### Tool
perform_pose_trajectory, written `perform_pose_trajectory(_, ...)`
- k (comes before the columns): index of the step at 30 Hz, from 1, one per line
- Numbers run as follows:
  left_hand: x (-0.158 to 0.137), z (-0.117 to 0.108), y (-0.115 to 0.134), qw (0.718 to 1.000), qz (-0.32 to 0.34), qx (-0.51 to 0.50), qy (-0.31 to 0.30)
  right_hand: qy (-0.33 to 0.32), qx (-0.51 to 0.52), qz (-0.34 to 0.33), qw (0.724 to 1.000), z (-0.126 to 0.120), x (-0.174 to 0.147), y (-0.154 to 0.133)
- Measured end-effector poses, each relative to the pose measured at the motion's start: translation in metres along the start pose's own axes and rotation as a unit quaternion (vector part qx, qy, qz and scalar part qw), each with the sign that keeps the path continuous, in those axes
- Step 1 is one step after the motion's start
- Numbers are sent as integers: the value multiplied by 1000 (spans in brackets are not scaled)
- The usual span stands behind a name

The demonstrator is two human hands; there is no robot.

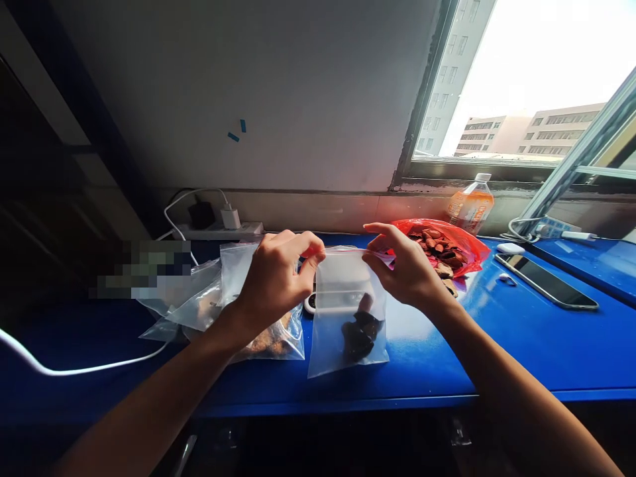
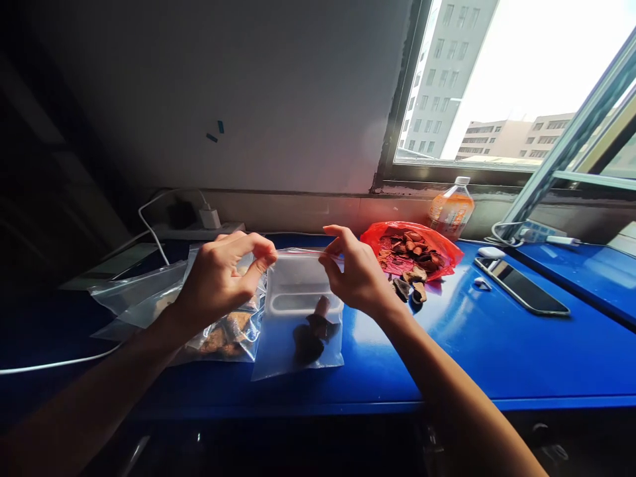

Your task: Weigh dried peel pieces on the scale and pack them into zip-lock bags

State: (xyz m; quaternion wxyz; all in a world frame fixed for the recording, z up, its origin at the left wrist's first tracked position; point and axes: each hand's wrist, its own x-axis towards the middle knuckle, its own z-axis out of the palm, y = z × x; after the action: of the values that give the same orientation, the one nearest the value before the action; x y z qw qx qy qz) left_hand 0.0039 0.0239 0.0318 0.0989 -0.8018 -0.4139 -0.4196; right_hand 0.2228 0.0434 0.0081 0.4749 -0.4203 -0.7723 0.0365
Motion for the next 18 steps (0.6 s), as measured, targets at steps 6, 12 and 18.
perform_pose_trajectory(6, 4, -8, 1, 999, -47, -15, 6, 24, -1, -5, 1000, -3, 4, 9)
perform_pose_trajectory(12, 7, -28, -27, 988, -82, -95, 93, 111, -47, 87, 989, -32, 5, 52)
perform_pose_trajectory(18, 26, -66, -57, 880, -215, -341, 252, 230, -46, 203, 951, -85, -32, 97)
